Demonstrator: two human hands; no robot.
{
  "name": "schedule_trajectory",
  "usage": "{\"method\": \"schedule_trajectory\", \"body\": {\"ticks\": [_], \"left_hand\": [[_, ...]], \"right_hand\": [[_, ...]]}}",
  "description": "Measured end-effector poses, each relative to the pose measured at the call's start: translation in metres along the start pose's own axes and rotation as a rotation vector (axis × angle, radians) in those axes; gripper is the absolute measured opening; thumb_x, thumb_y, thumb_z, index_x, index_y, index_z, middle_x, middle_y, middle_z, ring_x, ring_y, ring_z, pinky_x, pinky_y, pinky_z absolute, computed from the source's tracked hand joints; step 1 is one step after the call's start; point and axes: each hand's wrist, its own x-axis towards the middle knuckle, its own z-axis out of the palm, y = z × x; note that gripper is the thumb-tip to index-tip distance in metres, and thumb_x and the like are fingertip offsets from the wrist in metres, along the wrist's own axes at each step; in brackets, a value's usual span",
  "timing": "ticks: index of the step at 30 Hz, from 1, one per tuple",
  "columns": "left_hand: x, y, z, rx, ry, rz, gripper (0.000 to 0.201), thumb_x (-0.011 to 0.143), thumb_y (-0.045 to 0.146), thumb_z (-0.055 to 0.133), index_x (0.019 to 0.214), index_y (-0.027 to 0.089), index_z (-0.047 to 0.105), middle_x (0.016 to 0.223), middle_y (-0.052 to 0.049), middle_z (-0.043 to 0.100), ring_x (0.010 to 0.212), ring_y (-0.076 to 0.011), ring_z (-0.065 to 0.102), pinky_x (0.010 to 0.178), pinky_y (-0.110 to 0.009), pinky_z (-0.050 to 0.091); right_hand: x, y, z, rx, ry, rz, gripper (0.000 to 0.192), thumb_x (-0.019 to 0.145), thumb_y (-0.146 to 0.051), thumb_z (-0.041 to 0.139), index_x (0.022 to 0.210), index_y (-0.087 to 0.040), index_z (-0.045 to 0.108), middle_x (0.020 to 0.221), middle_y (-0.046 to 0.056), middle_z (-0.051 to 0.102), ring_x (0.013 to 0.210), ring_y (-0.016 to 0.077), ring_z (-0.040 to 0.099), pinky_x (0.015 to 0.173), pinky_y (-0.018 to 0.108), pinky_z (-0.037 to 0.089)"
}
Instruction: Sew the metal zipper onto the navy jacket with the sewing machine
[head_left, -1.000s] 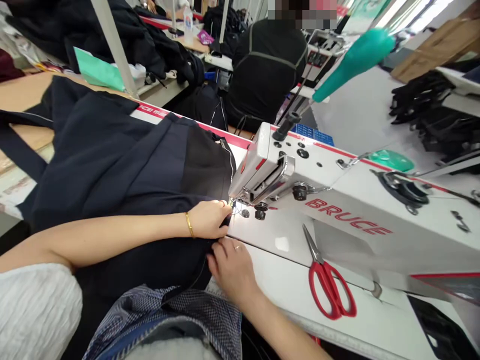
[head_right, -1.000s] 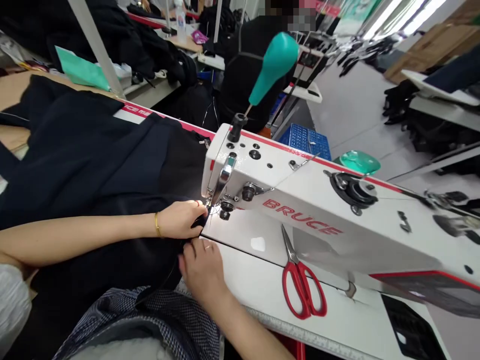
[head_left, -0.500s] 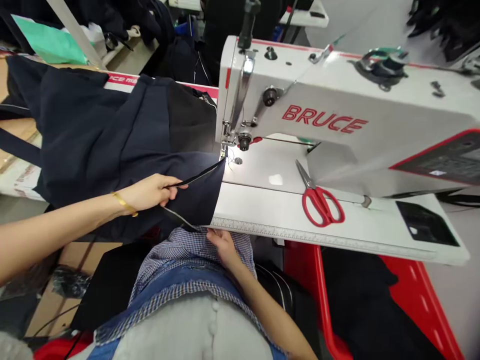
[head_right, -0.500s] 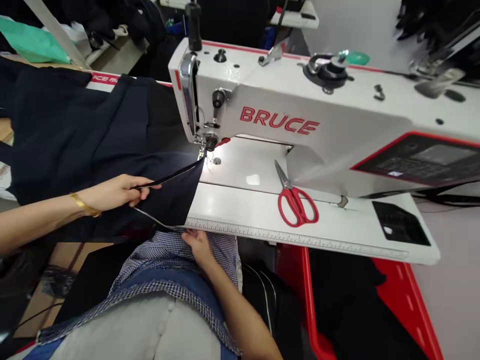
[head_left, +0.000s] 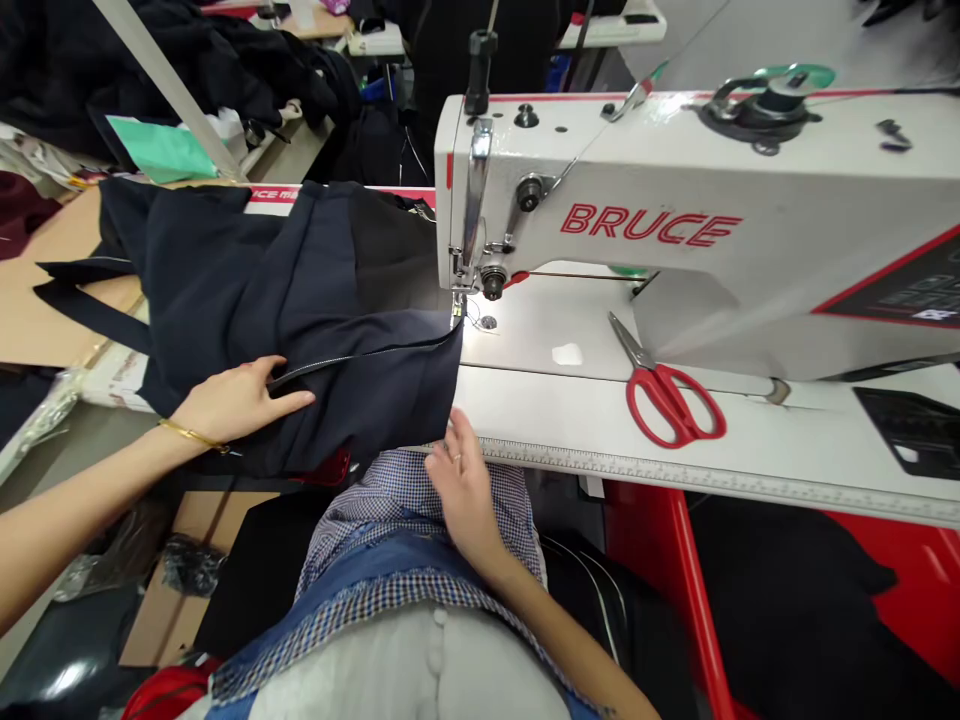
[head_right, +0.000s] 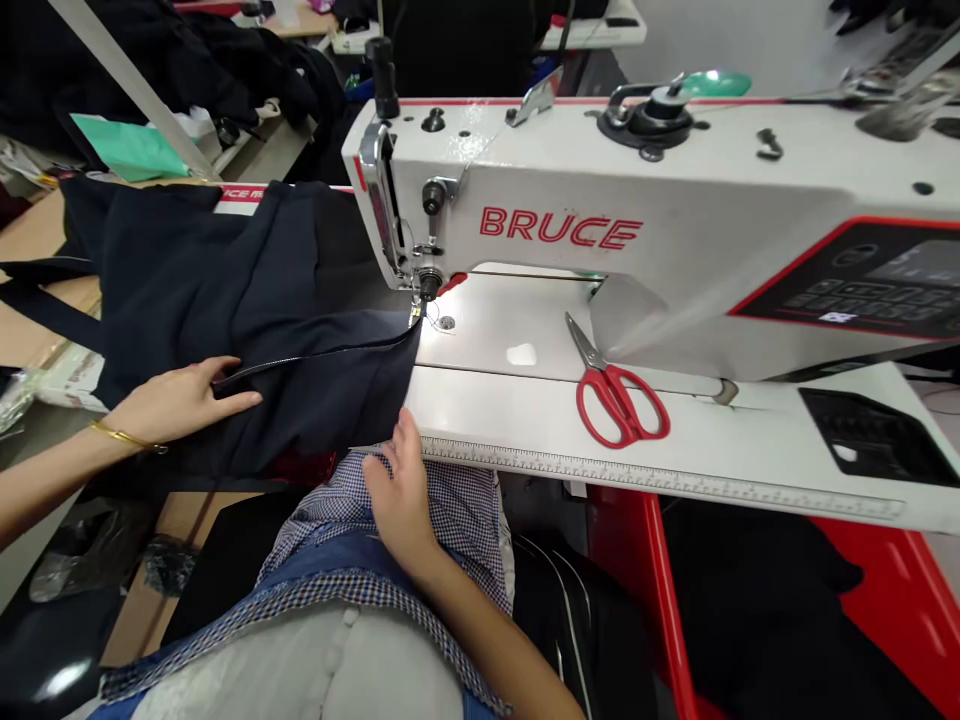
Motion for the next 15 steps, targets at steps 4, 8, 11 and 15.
{"method": "schedule_trajectory", "body": {"ticks": [4,8,11,15], "left_hand": [[0.018,0.008,0.004,0.101,-0.041,0.046,0.044,0.078,0.047,0.032,0.101,0.016,0.052,0.086,-0.01,0.063,0.085,-0.0309,0.059,0.07,-0.035,0.043],[0.017,0.005,-0.032,0.07,0.052,0.103,0.034,0.077,0.04,0.034,0.093,0.015,0.052,0.073,-0.003,0.059,0.074,-0.0211,0.057,0.067,-0.025,0.04],[0.01,-0.002,-0.076,0.059,0.183,0.029,0.034,0.078,0.041,0.033,0.089,0.015,0.052,0.065,0.0,0.053,0.065,-0.0161,0.052,0.064,-0.023,0.039],[0.018,-0.015,-0.114,0.178,0.387,-0.068,0.043,0.075,0.044,0.035,0.099,0.012,0.054,0.074,-0.002,0.051,0.08,-0.0227,0.054,0.076,-0.038,0.042]], "right_hand": [[0.034,-0.026,0.007,0.219,0.053,0.103,0.064,0.069,-0.029,0.06,0.127,-0.026,0.034,0.14,0.004,0.029,0.118,0.0159,0.042,0.092,0.029,0.04],[0.067,-0.035,0.018,0.166,-0.295,0.328,0.031,0.066,-0.035,0.059,0.091,-0.017,0.055,0.081,0.002,0.061,0.06,0.0097,0.054,0.051,0.02,0.043],[0.076,-0.035,0.026,0.021,-0.459,0.25,0.026,0.061,-0.036,0.065,0.076,-0.016,0.058,0.068,0.0,0.058,0.059,0.0118,0.053,0.053,0.023,0.043],[0.09,-0.031,0.036,-0.459,-0.642,-0.226,0.018,0.053,-0.023,0.072,0.067,-0.02,0.061,0.083,0.0,0.063,0.102,0.0222,0.05,0.093,0.033,0.036]]}}
